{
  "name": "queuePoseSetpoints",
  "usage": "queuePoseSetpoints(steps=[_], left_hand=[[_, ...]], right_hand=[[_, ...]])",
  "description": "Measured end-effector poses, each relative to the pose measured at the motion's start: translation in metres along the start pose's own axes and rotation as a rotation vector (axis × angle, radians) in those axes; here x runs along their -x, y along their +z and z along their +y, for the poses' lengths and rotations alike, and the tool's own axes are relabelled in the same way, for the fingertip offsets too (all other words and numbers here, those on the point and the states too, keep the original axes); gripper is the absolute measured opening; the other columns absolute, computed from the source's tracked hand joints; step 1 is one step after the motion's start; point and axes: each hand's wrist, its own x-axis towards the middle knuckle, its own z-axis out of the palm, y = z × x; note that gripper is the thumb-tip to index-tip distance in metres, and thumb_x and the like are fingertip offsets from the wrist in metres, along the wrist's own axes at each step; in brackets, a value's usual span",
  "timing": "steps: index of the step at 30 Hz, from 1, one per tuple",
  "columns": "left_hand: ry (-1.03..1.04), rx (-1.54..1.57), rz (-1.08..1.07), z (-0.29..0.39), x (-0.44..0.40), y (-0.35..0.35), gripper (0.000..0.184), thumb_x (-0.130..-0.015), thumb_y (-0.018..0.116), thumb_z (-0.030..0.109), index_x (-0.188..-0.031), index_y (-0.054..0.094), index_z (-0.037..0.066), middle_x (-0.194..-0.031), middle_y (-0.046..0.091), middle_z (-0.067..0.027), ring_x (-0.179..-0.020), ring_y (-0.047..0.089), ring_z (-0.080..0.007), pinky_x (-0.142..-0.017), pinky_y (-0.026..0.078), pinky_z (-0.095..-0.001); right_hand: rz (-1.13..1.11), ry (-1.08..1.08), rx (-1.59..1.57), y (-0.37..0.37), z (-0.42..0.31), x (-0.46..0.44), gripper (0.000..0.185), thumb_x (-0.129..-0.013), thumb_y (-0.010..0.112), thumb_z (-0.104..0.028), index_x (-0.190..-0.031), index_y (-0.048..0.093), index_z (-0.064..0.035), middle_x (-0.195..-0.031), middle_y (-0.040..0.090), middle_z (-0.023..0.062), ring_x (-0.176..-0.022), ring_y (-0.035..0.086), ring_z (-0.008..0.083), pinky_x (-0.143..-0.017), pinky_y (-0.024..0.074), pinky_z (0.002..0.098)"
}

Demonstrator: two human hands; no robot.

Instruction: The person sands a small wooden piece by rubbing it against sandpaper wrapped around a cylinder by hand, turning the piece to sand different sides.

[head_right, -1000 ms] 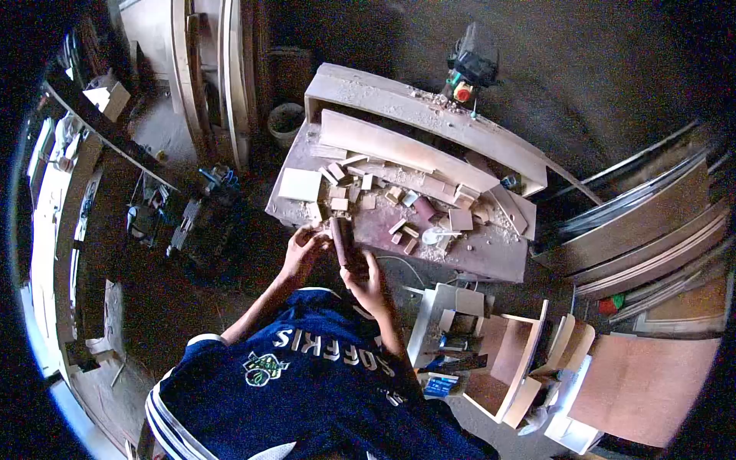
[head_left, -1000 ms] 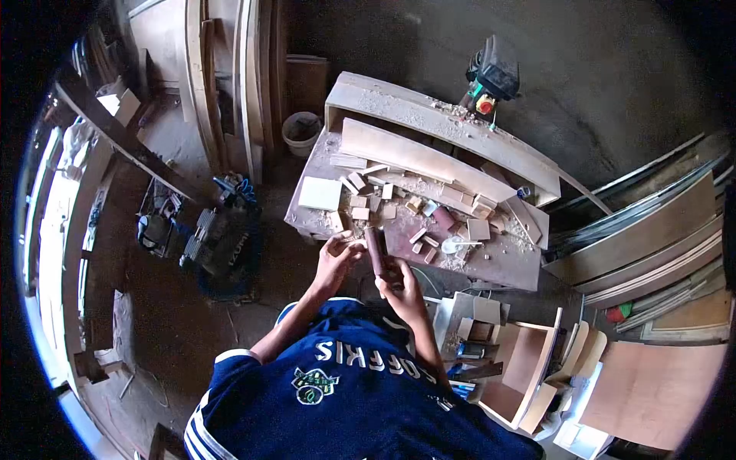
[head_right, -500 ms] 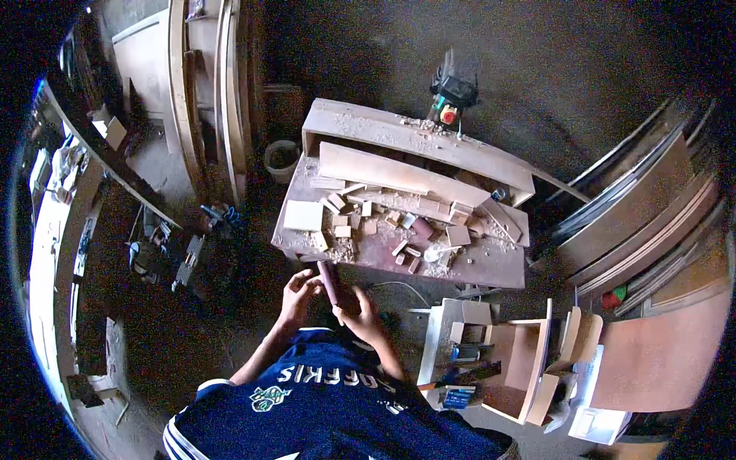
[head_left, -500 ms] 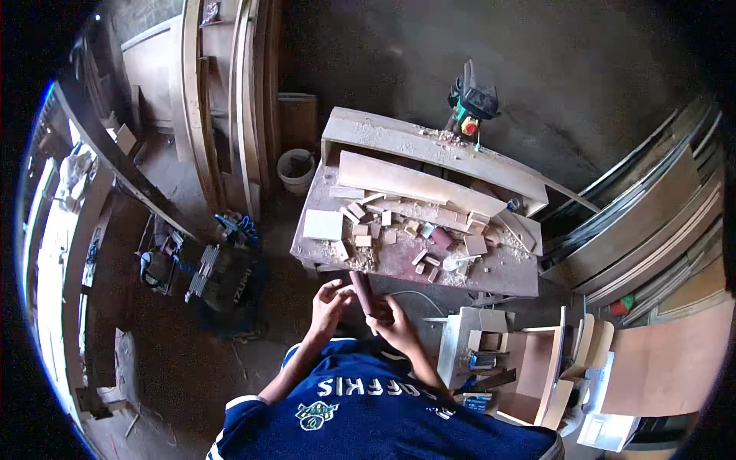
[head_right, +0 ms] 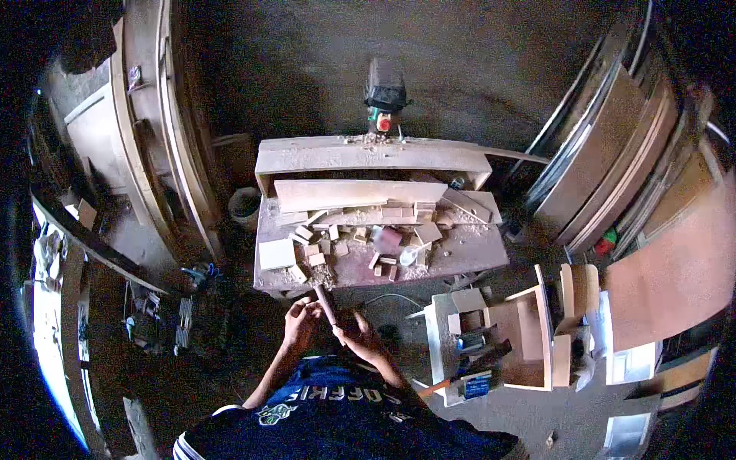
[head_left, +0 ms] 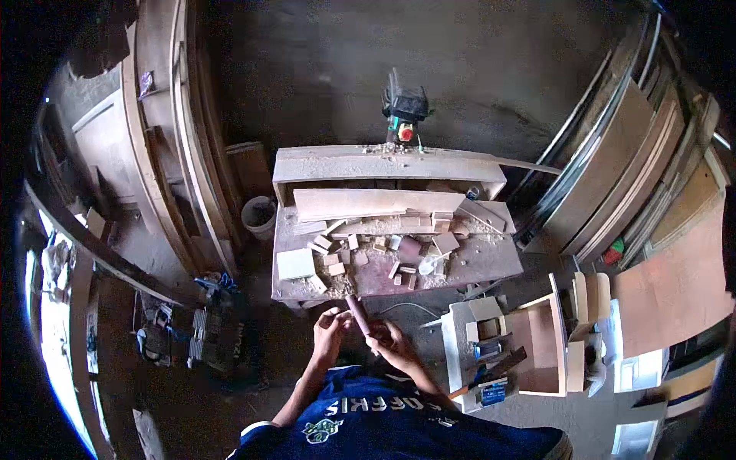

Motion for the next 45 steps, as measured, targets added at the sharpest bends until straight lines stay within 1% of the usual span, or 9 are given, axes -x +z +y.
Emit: queuePoseSetpoints(steps=[3,9,18,23,28,34,39,41,45], left_hand=[[-0.023,-0.075,-0.038,-0.001,-0.002,0.001,0.025,-0.092,0.061,0.011,-0.113,0.049,0.003,-0.108,0.065,-0.0185,-0.097,0.064,-0.0224,-0.082,0.051,-0.0293],[-0.07,-0.089,-0.012,0.003,0.015,-0.002,0.024,-0.092,0.06,0.008,-0.112,0.05,0.001,-0.107,0.065,-0.0185,-0.095,0.065,-0.0235,-0.081,0.052,-0.0316],[-0.048,-0.022,0.019,-0.001,0.015,-0.016,0.024,-0.092,0.059,0.004,-0.114,0.051,0.002,-0.102,0.065,-0.0142,-0.093,0.064,-0.0211,-0.079,0.052,-0.0286],[0.054,-0.047,0.058,0.014,0.02,-0.014,0.017,-0.092,0.061,0.006,-0.107,0.055,0.0,-0.09,0.061,-0.0049,-0.073,0.055,-0.0103,-0.065,0.046,-0.0229],[0.091,-0.126,0.147,0.036,0.029,-0.005,0.008,-0.091,0.064,0.01,-0.095,0.062,0.004,-0.087,0.057,0.0002,-0.076,0.053,-0.0065,-0.067,0.045,-0.0196],[0.083,-0.157,0.251,0.038,0.041,-0.023,0.018,-0.091,0.065,0.013,-0.106,0.062,0.003,-0.097,0.059,0.0,-0.084,0.056,-0.0076,-0.074,0.047,-0.0203],[0.083,-0.218,0.162,0.042,0.029,-0.013,0.027,-0.094,0.062,0.023,-0.111,0.062,0.002,-0.092,0.062,0.0004,-0.079,0.054,-0.0061,-0.07,0.045,-0.0207],[0.053,-0.233,0.129,0.038,0.026,-0.012,0.027,-0.094,0.062,0.024,-0.111,0.062,0.003,-0.092,0.063,0.0005,-0.079,0.054,-0.006,-0.07,0.045,-0.0206],[-0.003,-0.267,0.107,0.034,0.018,-0.003,0.026,-0.093,0.064,0.024,-0.109,0.063,0.004,-0.092,0.063,0.0008,-0.081,0.056,-0.0061,-0.071,0.045,-0.0202]], right_hand=[[0.292,-0.152,0.231,-0.004,0.047,-0.001,0.041,-0.087,0.068,-0.018,-0.121,0.05,-0.0031,-0.094,0.061,0.0016,-0.075,0.057,0.007,-0.064,0.0476,0.0235],[0.139,0.124,0.152,0.008,0.019,0.022,0.037,-0.087,0.068,-0.018,-0.117,0.051,-0.0032,-0.087,0.06,-0.0002,-0.068,0.055,0.0068,-0.061,0.0451,0.0237],[0.101,-0.095,-0.007,0.01,0.031,0.024,0.034,-0.088,0.069,-0.017,-0.113,0.049,-0.0034,-0.085,0.059,-0.0008,-0.068,0.054,0.0058,-0.059,0.0445,0.0217],[-0.178,-0.016,0.07,0.003,0.009,0.014,0.033,-0.09,0.065,-0.013,-0.118,0.048,-0.0032,-0.087,0.061,0.0,-0.07,0.054,0.0057,-0.061,0.0451,0.0212],[-0.039,-0.156,0.219,0.009,0.065,-0.009,0.056,-0.086,0.071,-0.017,-0.131,0.041,-0.0017,-0.102,0.063,0.0039,-0.09,0.059,0.0091,-0.079,0.0498,0.0248],[-0.114,0.021,-0.037,0.03,0.063,-0.012,0.066,-0.084,0.074,-0.022,-0.134,0.038,0.0003,-0.096,0.062,0.0011,-0.076,0.055,0.0074,-0.067,0.0475,0.0243],[-0.096,-0.124,0.076,0.028,0.06,-0.021,0.072,-0.083,0.075,-0.024,-0.137,0.036,0.0014,-0.107,0.06,0.0055,-0.093,0.056,0.0103,-0.082,0.049,0.028],[-0.097,0.06,0.051,0.022,0.052,-0.02,0.084,-0.077,0.08,-0.033,-0.138,0.036,0.0036,-0.126,0.051,0.0126,-0.107,0.054,0.0182,-0.095,0.0442,0.0319],[0.022,-0.099,0.159,0.015,0.063,-0.018,0.079,-0.08,0.077,-0.029,-0.138,0.035,0.0049,-0.121,0.055,0.0122,-0.108,0.055,0.0186,-0.095,0.0447,0.0317]])
